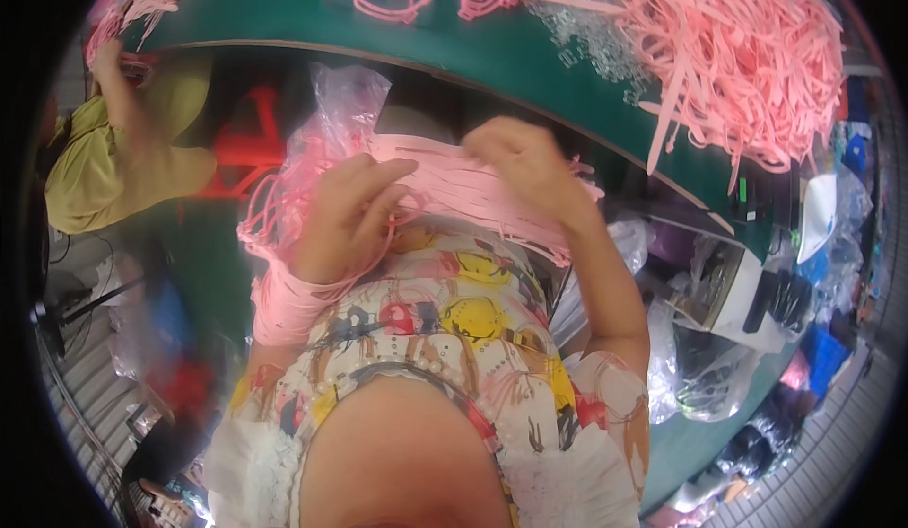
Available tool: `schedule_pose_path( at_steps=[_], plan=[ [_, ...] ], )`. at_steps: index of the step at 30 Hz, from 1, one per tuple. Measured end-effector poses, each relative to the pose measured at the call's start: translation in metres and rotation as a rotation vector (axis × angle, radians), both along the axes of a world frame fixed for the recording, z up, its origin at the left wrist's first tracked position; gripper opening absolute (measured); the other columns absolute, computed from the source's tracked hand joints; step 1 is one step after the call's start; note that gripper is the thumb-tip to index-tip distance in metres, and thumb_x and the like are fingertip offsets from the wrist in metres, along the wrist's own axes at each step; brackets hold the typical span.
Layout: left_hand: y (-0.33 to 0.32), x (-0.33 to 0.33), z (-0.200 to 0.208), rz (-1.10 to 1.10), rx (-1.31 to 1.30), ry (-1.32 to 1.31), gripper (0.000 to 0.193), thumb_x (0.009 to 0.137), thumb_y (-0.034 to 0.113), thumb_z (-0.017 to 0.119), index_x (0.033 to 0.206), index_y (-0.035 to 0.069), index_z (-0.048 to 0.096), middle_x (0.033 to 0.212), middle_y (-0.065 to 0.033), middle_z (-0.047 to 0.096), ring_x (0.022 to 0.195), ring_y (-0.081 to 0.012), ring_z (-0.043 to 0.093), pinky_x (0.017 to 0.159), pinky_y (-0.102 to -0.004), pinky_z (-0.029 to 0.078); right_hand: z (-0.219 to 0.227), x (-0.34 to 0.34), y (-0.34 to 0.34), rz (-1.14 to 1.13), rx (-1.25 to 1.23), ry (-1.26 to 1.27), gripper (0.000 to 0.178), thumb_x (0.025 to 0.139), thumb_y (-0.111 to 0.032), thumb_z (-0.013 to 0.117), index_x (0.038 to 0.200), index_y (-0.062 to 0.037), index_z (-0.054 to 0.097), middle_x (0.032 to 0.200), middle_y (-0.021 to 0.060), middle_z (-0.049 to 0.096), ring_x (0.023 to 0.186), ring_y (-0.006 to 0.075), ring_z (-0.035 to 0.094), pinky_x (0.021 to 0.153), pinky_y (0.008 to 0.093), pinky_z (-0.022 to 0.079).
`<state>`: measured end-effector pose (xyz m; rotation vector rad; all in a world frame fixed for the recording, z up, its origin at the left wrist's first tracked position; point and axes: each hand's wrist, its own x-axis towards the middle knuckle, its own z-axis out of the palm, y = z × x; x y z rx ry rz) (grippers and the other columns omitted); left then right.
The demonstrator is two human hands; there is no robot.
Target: The person sits at a green table and repeatedly picks up pink plastic strips and small clear plastic pieces. They insert the plastic pieces into the strips by hand, then place the assembled items into a pile on the table. The person continues this repetitive assembly process throughout the clip.
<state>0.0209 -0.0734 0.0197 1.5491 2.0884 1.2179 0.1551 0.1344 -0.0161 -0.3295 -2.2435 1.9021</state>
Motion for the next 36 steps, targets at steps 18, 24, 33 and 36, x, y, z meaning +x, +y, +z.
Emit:
schedule_pose_path(
  at_steps=[18,24,33,36],
  plan=[
    [0.003,0.002,0.003,-0.039,-0.072,-0.209,0.011,0.086,0.002,0.056,0.095,0.000,0.062,0.076,-0.0120,0.055,0.073,-0.0260,0.054,0.065,-0.0335,0.042,-0.079,0.111,-0.035,-0.188,0.945,-0.177,0.022,0.068,-0.013,0.072,0.089,-0.0112,0.063,0.090,0.0061,0.059,0.089,0.0282,0.054,0.079,0.0413,0.038],
    [0.008,0.006,-0.005,-0.164,-0.082,-0.353,0.013,0.085,0.006,0.058,0.095,0.000,0.063,0.086,-0.0127,0.058,0.076,-0.0266,0.058,0.068,-0.0336,0.046,-0.068,0.110,-0.033,-0.124,0.876,-0.253,0.017,0.074,-0.009,0.066,0.090,-0.0091,0.061,0.086,0.0090,0.060,0.082,0.0285,0.056,0.078,0.0416,0.041],
    [0.033,0.017,-0.019,-0.530,-0.153,-0.435,0.013,0.088,0.009,0.056,0.096,0.001,0.064,0.111,-0.0173,0.059,0.088,-0.0274,0.064,0.078,-0.0340,0.050,0.046,0.057,-0.025,0.111,0.222,-0.118,0.021,0.083,-0.011,0.061,0.102,-0.0038,0.060,0.087,0.0142,0.066,0.081,0.0274,0.065,0.075,0.0328,0.049],
    [0.029,0.011,-0.020,-0.551,-0.144,-0.459,0.013,0.088,0.009,0.056,0.096,0.000,0.064,0.102,-0.0152,0.063,0.088,-0.0263,0.063,0.077,-0.0334,0.049,0.070,0.052,-0.005,0.274,0.041,-0.137,0.017,0.084,-0.004,0.056,0.099,0.0015,0.063,0.091,0.0117,0.067,0.082,0.0213,0.065,0.075,0.0306,0.049]
  ],
)
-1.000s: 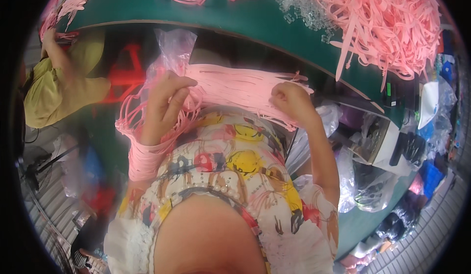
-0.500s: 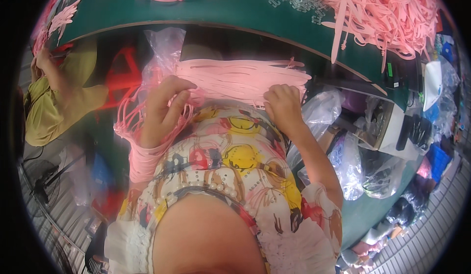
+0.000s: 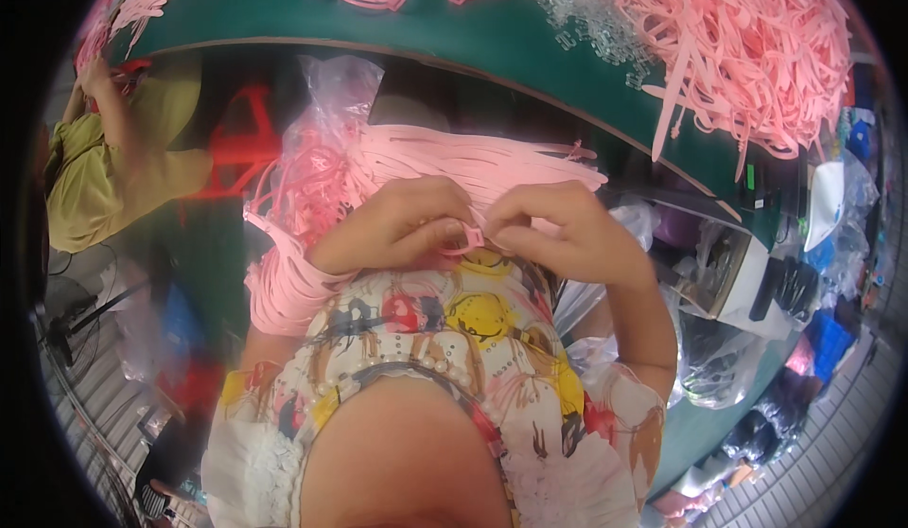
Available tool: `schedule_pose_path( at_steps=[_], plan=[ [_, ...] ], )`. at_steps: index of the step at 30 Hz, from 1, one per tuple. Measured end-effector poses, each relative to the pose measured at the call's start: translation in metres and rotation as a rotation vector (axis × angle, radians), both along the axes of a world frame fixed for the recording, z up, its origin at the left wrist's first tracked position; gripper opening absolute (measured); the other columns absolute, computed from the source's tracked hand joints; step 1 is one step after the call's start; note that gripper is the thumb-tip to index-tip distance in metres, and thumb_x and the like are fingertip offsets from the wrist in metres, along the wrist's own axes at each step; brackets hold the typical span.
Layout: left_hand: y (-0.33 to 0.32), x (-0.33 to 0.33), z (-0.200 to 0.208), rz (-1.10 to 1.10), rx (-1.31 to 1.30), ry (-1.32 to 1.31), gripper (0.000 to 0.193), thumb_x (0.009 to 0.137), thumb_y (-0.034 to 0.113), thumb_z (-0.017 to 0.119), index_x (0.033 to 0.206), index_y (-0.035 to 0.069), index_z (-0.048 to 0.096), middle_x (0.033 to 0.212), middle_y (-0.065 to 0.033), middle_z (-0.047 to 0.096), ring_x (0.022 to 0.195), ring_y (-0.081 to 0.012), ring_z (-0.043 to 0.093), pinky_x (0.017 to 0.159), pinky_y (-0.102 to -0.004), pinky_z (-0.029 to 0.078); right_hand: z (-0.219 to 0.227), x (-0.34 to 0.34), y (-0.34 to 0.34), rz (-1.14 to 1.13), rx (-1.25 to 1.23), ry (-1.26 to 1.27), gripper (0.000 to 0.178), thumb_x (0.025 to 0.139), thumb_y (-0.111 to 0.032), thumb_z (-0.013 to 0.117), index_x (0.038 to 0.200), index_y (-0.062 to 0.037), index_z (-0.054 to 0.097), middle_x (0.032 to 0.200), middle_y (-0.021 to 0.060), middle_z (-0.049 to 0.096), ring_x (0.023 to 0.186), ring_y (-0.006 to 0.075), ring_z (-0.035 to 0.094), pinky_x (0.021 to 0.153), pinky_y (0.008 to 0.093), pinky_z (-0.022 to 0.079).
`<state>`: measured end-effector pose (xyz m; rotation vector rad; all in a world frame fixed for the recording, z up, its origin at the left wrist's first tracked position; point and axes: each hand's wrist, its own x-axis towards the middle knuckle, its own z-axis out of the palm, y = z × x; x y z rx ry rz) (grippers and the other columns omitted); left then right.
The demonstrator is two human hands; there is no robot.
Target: The person sits at a green table and repeatedly picks up pink plastic strips and small clear plastic pieces. They insert the plastic pieces into the strips by hand, then place the assembled items into a pile on the table. The person continues this repetitive assembly process throughout the clip.
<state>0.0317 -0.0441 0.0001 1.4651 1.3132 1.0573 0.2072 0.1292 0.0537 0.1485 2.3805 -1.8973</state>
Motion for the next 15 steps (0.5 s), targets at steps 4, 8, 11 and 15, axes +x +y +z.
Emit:
schedule_pose_path(
  at_steps=[4,8,11,15],
  plan=[
    [-0.012,-0.009,-0.004,0.111,0.071,-0.146,0.014,0.089,0.009,0.056,0.096,-0.001,0.063,0.097,-0.0135,0.063,0.090,-0.0243,0.061,0.080,-0.0329,0.047,0.005,-0.002,0.008,0.017,-0.215,0.030,0.017,0.084,0.000,0.053,0.094,0.0053,0.065,0.089,0.0108,0.067,0.084,0.0181,0.063,0.076,0.0292,0.048],
    [-0.016,-0.014,-0.001,0.209,0.153,-0.170,0.014,0.091,0.008,0.054,0.097,-0.002,0.063,0.099,-0.0112,0.061,0.093,-0.0196,0.060,0.081,-0.0321,0.047,-0.012,-0.015,-0.001,0.001,-0.251,0.221,0.015,0.081,0.000,0.057,0.093,0.0043,0.065,0.090,0.0118,0.066,0.083,0.0194,0.061,0.075,0.0302,0.047],
    [-0.024,-0.014,-0.001,0.321,0.105,-0.346,0.016,0.093,0.009,0.053,0.100,-0.002,0.062,0.102,-0.0090,0.059,0.090,-0.0152,0.059,0.078,-0.0293,0.048,-0.024,-0.034,-0.011,-0.087,-0.206,0.372,0.011,0.083,-0.004,0.062,0.092,0.0013,0.062,0.082,0.0079,0.062,0.081,0.0169,0.058,0.075,0.0305,0.045],
    [-0.036,-0.018,0.019,0.398,-0.214,-0.671,0.018,0.093,0.011,0.054,0.104,-0.001,0.061,0.096,-0.0050,0.060,0.084,-0.0109,0.059,0.072,-0.0241,0.048,-0.031,-0.043,-0.034,-0.255,-0.595,0.095,0.011,0.091,-0.008,0.058,0.099,-0.0012,0.056,0.074,0.0010,0.056,0.071,0.0105,0.053,0.066,0.0239,0.043]
  ],
)
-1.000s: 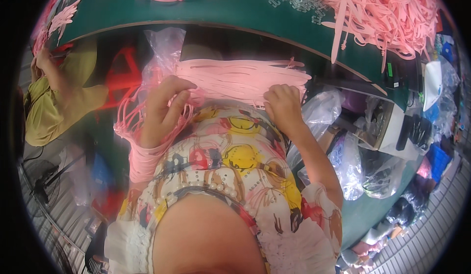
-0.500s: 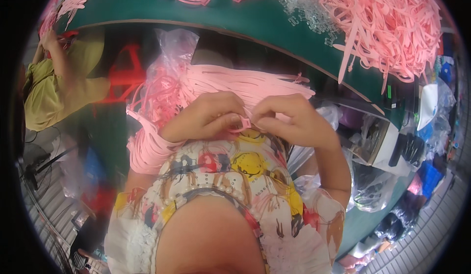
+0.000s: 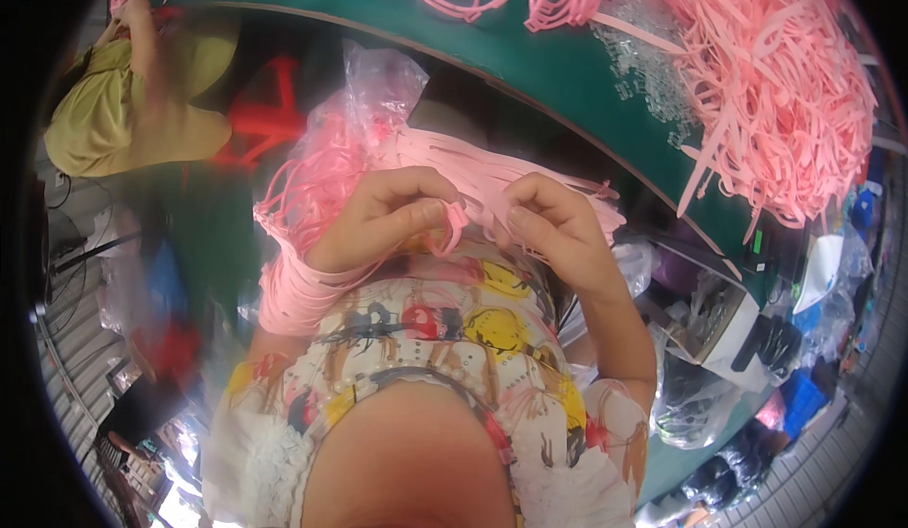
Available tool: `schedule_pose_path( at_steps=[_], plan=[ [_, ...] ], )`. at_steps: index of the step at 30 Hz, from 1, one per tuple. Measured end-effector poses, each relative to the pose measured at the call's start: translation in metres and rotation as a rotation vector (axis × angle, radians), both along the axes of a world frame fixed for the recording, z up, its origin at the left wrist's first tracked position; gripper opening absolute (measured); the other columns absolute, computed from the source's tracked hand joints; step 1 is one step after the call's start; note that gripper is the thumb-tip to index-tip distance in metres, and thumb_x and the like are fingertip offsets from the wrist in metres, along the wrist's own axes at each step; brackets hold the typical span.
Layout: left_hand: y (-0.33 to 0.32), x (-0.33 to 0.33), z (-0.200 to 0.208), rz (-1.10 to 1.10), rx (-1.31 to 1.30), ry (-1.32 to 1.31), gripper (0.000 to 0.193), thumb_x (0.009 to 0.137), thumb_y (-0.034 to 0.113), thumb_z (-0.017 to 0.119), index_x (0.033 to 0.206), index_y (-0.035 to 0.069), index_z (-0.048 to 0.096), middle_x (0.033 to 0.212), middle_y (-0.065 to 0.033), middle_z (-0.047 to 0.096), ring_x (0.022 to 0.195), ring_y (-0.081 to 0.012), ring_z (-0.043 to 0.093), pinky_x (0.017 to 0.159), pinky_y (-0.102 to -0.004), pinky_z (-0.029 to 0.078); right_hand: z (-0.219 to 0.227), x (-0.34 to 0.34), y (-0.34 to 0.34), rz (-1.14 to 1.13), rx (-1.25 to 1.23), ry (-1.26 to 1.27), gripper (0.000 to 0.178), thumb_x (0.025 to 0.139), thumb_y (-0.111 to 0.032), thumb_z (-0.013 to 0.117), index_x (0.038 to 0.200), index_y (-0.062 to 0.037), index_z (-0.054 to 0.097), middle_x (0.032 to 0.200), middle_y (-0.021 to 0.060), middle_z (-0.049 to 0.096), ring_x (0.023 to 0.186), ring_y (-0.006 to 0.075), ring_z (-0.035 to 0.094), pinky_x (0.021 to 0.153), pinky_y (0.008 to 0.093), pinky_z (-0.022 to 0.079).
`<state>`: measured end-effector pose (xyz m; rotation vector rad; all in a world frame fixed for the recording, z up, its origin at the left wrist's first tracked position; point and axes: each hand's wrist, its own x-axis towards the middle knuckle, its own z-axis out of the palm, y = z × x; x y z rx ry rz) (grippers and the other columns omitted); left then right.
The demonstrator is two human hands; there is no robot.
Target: The person sits at a green table and repeatedly picks up pink plastic strips and small clear plastic pieces. They insert the plastic pieces into the strips by hand, then place the assembled items into a pile on the table. The person continues this repetitive assembly process throughout the clip.
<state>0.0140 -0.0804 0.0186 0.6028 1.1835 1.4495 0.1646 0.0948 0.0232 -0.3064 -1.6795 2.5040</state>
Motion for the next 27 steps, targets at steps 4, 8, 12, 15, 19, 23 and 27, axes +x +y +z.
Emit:
schedule_pose_path(
  at_steps=[4,8,12,15,19,23,27],
  plan=[
    [-0.007,-0.001,0.000,0.054,-0.035,-0.125,0.020,0.093,0.016,0.056,0.106,0.001,0.061,0.093,-0.0018,0.059,0.079,-0.0066,0.057,0.065,-0.0206,0.049,-0.015,-0.002,-0.006,0.033,-0.200,-0.225,0.011,0.093,-0.010,0.056,0.100,-0.0013,0.057,0.069,-0.0020,0.052,0.055,0.0040,0.045,0.050,0.0186,0.034],
    [-0.010,-0.002,0.008,0.144,-0.100,-0.185,0.015,0.091,0.005,0.055,0.103,-0.003,0.060,0.090,-0.0058,0.062,0.080,-0.0103,0.060,0.069,-0.0245,0.049,-0.019,-0.007,-0.006,0.042,-0.252,-0.294,0.013,0.093,-0.011,0.057,0.100,-0.0006,0.059,0.067,-0.0033,0.051,0.053,0.0029,0.043,0.048,0.0184,0.033],
    [-0.011,-0.002,0.012,0.151,-0.128,-0.244,0.015,0.092,0.005,0.053,0.103,-0.003,0.059,0.089,-0.0075,0.062,0.080,-0.0129,0.060,0.070,-0.0248,0.048,-0.020,-0.008,-0.005,0.059,-0.153,-0.321,0.015,0.092,-0.014,0.059,0.098,0.0002,0.061,0.065,-0.0040,0.050,0.052,0.0019,0.041,0.047,0.0176,0.032],
    [-0.010,-0.003,0.010,0.131,-0.125,-0.270,0.016,0.093,0.007,0.051,0.102,-0.003,0.058,0.086,-0.0083,0.062,0.079,-0.0147,0.060,0.067,-0.0250,0.048,-0.018,-0.009,0.000,0.121,-0.105,-0.339,0.016,0.092,-0.015,0.059,0.097,0.0003,0.062,0.064,-0.0041,0.050,0.051,0.0018,0.041,0.047,0.0172,0.031],
    [-0.008,-0.003,0.007,0.071,-0.124,-0.264,0.016,0.094,0.009,0.050,0.100,-0.003,0.059,0.084,-0.0081,0.061,0.077,-0.0136,0.058,0.066,-0.0251,0.047,-0.021,-0.011,-0.003,0.104,-0.147,-0.298,0.015,0.092,-0.014,0.059,0.097,0.0000,0.062,0.063,-0.0044,0.051,0.052,0.0016,0.041,0.047,0.0171,0.030],
    [-0.004,-0.004,0.010,-0.023,-0.141,-0.132,0.015,0.094,0.011,0.052,0.096,-0.001,0.060,0.084,-0.0059,0.061,0.074,-0.0103,0.056,0.065,-0.0245,0.046,-0.021,-0.016,-0.005,0.157,-0.121,-0.279,0.015,0.092,-0.014,0.057,0.098,-0.0002,0.061,0.070,-0.0026,0.054,0.058,0.0027,0.046,0.050,0.0184,0.034],
    [-0.002,-0.001,0.002,0.025,-0.115,0.023,0.016,0.093,0.013,0.055,0.098,-0.001,0.061,0.082,-0.0036,0.060,0.074,-0.0088,0.058,0.061,-0.0229,0.046,-0.021,-0.019,-0.011,0.023,0.261,-0.134,0.016,0.088,-0.014,0.062,0.097,-0.0015,0.059,0.089,0.0054,0.060,0.078,0.0141,0.058,0.065,0.0272,0.046]
  ],
)
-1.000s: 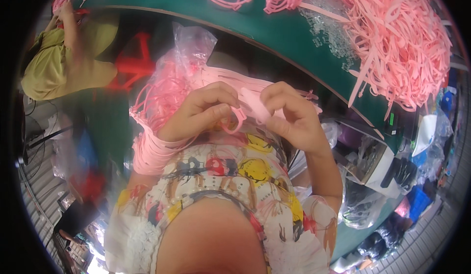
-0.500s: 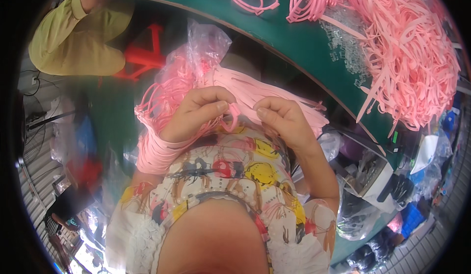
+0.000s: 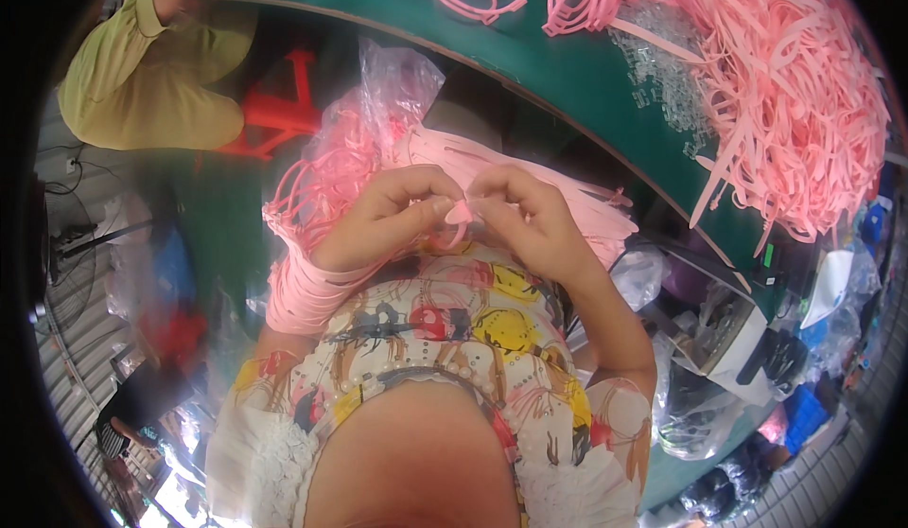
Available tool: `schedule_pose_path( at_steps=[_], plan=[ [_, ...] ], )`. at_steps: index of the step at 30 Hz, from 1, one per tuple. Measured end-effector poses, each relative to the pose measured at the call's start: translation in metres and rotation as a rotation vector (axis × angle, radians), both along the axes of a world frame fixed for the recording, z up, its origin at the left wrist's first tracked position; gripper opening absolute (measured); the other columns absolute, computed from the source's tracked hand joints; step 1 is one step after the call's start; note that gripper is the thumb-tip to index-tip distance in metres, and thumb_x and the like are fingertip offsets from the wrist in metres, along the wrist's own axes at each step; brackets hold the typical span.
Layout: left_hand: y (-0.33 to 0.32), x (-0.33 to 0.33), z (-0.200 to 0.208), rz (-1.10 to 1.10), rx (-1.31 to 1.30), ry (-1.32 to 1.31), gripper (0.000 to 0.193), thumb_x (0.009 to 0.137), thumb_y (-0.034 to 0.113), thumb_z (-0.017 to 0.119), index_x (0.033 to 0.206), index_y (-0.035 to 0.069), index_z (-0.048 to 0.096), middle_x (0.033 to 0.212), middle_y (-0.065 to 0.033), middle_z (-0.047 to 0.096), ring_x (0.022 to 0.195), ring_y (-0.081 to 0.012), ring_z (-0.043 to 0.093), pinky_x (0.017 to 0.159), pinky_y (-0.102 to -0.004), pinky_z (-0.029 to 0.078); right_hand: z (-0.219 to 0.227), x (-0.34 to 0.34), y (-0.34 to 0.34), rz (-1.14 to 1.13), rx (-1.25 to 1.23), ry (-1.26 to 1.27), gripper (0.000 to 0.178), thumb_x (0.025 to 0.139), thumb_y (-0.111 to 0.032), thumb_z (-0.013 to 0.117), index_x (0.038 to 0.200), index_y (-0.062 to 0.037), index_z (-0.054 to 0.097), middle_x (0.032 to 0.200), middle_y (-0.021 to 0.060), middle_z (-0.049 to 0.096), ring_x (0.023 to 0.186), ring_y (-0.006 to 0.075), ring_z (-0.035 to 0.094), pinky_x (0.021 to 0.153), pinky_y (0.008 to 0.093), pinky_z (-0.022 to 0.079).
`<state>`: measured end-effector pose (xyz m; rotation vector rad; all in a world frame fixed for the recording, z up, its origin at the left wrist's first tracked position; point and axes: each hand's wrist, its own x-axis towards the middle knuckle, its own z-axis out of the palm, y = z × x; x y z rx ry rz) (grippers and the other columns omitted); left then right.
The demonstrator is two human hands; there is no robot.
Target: The person sits at a green table and repeatedly picks up pink plastic strips and small clear plastic pieces. They insert the plastic pieces into the strips by hand, then place the assembled items into a pile on the table. The person continues this repetitive assembly process throughout the clip.
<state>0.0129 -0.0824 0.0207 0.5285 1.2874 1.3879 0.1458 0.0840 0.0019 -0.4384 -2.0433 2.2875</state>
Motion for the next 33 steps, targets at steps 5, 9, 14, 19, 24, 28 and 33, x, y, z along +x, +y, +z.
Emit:
schedule_pose_path(
  at_steps=[5,9,14,19,24,28,33],
  plan=[
    [0.007,0.007,-0.005,0.039,0.032,0.381,0.019,0.089,0.011,0.057,0.101,-0.003,0.062,0.086,-0.0080,0.062,0.080,-0.0150,0.065,0.063,-0.0263,0.052,0.016,-0.006,-0.005,-0.046,1.006,0.405,0.026,0.072,-0.014,0.072,0.091,-0.0035,0.057,0.099,0.0134,0.060,0.090,0.0338,0.057,0.079,0.0401,0.046],
    [0.010,0.007,-0.005,0.016,-0.093,0.423,0.019,0.090,0.010,0.056,0.101,-0.004,0.062,0.089,-0.0088,0.062,0.078,-0.0128,0.062,0.064,-0.0257,0.050,0.016,-0.004,-0.005,-0.101,0.969,0.564,0.019,0.076,-0.011,0.067,0.089,-0.0025,0.056,0.101,0.0130,0.060,0.090,0.0314,0.057,0.082,0.0394,0.044],
    [0.009,0.003,0.018,0.075,-0.067,0.076,0.018,0.092,0.009,0.054,0.102,-0.004,0.062,0.085,-0.0029,0.061,0.078,-0.0087,0.057,0.070,-0.0223,0.046,-0.017,-0.018,0.015,-0.034,0.142,0.245,0.010,0.091,-0.011,0.053,0.089,-0.0012,0.055,0.095,0.0049,0.060,0.094,0.0169,0.055,0.084,0.0307,0.041],
    [-0.005,-0.011,0.005,0.050,-0.094,-0.116,0.014,0.090,0.008,0.056,0.096,-0.003,0.063,0.084,-0.0046,0.063,0.078,-0.0100,0.058,0.070,-0.0242,0.047,-0.037,-0.014,0.023,0.213,-0.338,0.052,0.014,0.094,-0.017,0.056,0.090,-0.0036,0.056,0.084,-0.0024,0.052,0.078,0.0064,0.048,0.073,0.0222,0.041],
    [-0.004,-0.012,0.003,0.003,-0.110,-0.093,0.013,0.086,0.010,0.061,0.087,-0.002,0.064,0.074,-0.0048,0.062,0.067,-0.0094,0.056,0.061,-0.0231,0.043,-0.022,-0.011,0.029,0.214,-0.325,0.058,0.012,0.092,-0.015,0.058,0.090,-0.0032,0.055,0.080,-0.0022,0.051,0.074,0.0059,0.048,0.069,0.0229,0.043],
    [0.003,-0.006,0.007,0.026,-0.232,-0.090,0.013,0.084,0.010,0.063,0.083,-0.002,0.066,0.071,-0.0047,0.061,0.065,-0.0099,0.056,0.056,-0.0227,0.042,-0.017,-0.010,0.037,0.247,-0.167,0.113,0.012,0.093,-0.014,0.057,0.093,-0.0022,0.057,0.082,-0.0015,0.053,0.077,0.0064,0.049,0.070,0.0226,0.043],
    [0.004,-0.003,0.006,0.023,-0.195,-0.010,0.016,0.082,0.013,0.064,0.075,0.000,0.065,0.064,-0.0021,0.058,0.052,-0.0050,0.047,0.047,-0.0200,0.033,-0.005,-0.010,0.044,0.243,-0.170,0.089,0.015,0.094,-0.014,0.053,0.098,-0.0009,0.058,0.087,0.0019,0.056,0.081,0.0090,0.052,0.073,0.0247,0.044]
  ],
)
